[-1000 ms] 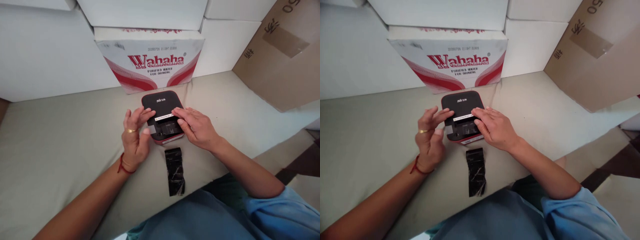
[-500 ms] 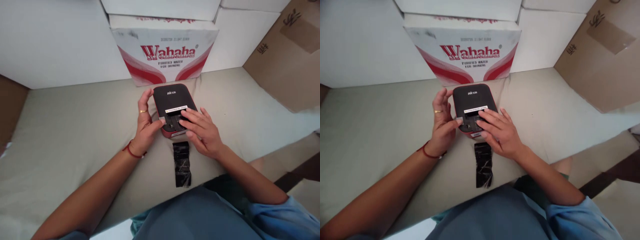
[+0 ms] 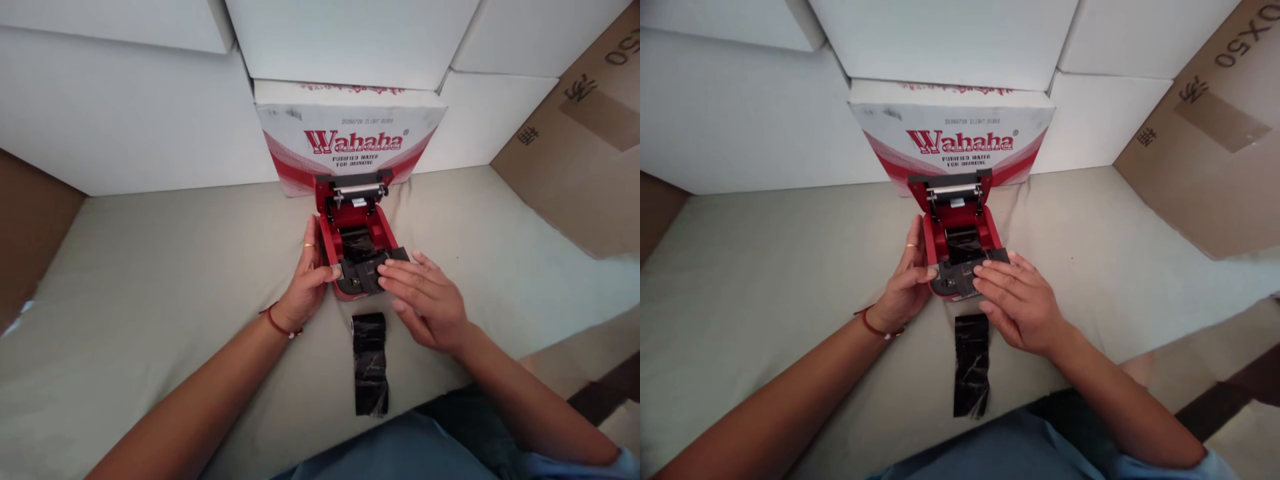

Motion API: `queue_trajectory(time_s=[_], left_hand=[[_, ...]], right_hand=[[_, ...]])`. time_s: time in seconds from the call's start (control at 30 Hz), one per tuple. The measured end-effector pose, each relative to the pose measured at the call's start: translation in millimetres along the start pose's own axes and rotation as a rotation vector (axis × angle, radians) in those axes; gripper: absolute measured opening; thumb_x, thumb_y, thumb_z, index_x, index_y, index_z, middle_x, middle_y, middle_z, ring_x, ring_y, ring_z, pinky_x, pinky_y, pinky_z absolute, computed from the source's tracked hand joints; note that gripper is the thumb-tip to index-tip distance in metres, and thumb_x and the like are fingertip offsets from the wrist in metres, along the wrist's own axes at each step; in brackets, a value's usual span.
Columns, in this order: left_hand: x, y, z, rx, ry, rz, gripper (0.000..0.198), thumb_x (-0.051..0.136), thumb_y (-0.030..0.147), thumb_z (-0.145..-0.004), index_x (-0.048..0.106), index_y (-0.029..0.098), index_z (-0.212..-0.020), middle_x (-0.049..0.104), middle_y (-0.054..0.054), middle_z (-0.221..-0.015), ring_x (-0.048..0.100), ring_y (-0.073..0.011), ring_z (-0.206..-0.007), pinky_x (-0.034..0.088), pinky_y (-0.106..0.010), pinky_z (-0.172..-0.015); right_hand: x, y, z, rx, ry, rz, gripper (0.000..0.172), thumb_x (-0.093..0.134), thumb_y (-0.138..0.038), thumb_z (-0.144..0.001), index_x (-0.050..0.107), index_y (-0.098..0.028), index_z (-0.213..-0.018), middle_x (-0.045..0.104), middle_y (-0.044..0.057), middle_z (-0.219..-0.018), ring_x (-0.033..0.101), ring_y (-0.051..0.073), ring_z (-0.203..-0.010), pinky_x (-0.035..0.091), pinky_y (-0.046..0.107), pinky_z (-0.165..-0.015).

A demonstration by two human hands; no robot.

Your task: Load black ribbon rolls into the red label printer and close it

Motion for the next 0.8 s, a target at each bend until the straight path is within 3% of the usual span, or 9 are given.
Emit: queue_trajectory(time_s=[0.1,0.2,0.27,0.33,0.47,0.67,0.8], left_hand=[[1.1,-5.4,-1.7,-0.011,-0.038,0.031,0.115,0.077,0.066,-0.093,0.010,0.049,-0.185,0.027,-0.003,-0.198,0.044,-0.0367,-0.177,0.054,-0.058,-0.135],[2.7,-7.3,-3.6,-0.023,-0.037,0.060,0.120,0.080,0.069,-0.091,0.011,0.045,-0.185,0.035,-0.007,-0.194,0.051,-0.0387,-0.171,0.057,-0.057,-0.130],[4.6,-5.4,-4.5,-0.026,-0.031,0.091,0.119,0.083,0.066,-0.089,0.015,0.044,-0.184,0.041,-0.008,-0.190,0.056,-0.0384,-0.166,0.058,-0.056,-0.128],[5.6,-2.4,-5.2,-0.032,0.000,0.137,0.116,0.086,0.061,-0.086,0.023,0.044,-0.182,0.046,-0.006,-0.187,0.057,-0.0381,-0.164,0.056,-0.055,-0.130],[4.7,-0.8,-6.0,-0.075,0.065,0.198,0.114,0.091,0.056,-0.080,0.034,0.043,-0.178,0.048,-0.004,-0.184,0.054,-0.0400,-0.164,0.052,-0.056,-0.133],[2.6,-5.1,-9.2,-0.071,0.049,0.167,0.113,0.090,0.055,-0.080,0.033,0.043,-0.177,0.053,-0.005,-0.179,0.056,-0.0409,-0.161,0.052,-0.057,-0.131],[3.8,-4.7,-11.1,-0.075,0.060,0.170,0.112,0.087,0.049,-0.079,0.033,0.041,-0.177,0.052,-0.005,-0.180,0.053,-0.0410,-0.164,0.051,-0.059,-0.132]], right_hand=[[-21.3,18.0,-34.0,0.218,-0.028,-0.119,0.037,0.058,-0.039,-0.118,0.082,-0.030,-0.143,0.088,0.008,-0.140,0.091,0.025,-0.105,0.074,0.043,-0.098],[-21.0,42.8,-76.0,0.421,-0.222,-0.125,0.035,0.057,-0.040,-0.117,0.089,-0.026,-0.121,0.092,0.003,-0.104,0.083,0.019,-0.070,0.067,0.033,-0.069],[-8.9,51.8,-102.9,0.411,-0.414,0.018,0.031,0.060,-0.029,-0.112,0.090,-0.026,-0.110,0.090,0.001,-0.094,0.082,0.020,-0.073,0.062,0.033,-0.070],[7.2,53.7,-123.9,0.368,-0.595,0.232,0.030,0.062,-0.021,-0.106,0.091,-0.026,-0.111,0.092,0.003,-0.105,0.084,0.025,-0.092,0.059,0.035,-0.077],[35.2,43.0,-145.1,0.336,-0.858,0.513,0.038,0.063,-0.018,-0.104,0.087,-0.025,-0.132,0.089,0.012,-0.132,0.083,0.035,-0.116,0.055,0.038,-0.081],[54.8,36.9,-152.3,0.332,-0.982,0.583,0.042,0.063,-0.011,-0.101,0.084,-0.015,-0.138,0.087,0.020,-0.134,0.081,0.037,-0.121,0.056,0.039,-0.086],[39.6,38.7,-151.3,0.373,-0.951,0.499,0.039,0.071,-0.014,-0.100,0.082,-0.018,-0.137,0.086,0.017,-0.134,0.081,0.037,-0.118,0.055,0.039,-0.083]])
Point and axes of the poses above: each hand's wrist, its own z-axis away from the middle knuckle, its own x-axis out of the palm, y = z × x, the point moved 4 cm from there along -z, towards the middle knuckle
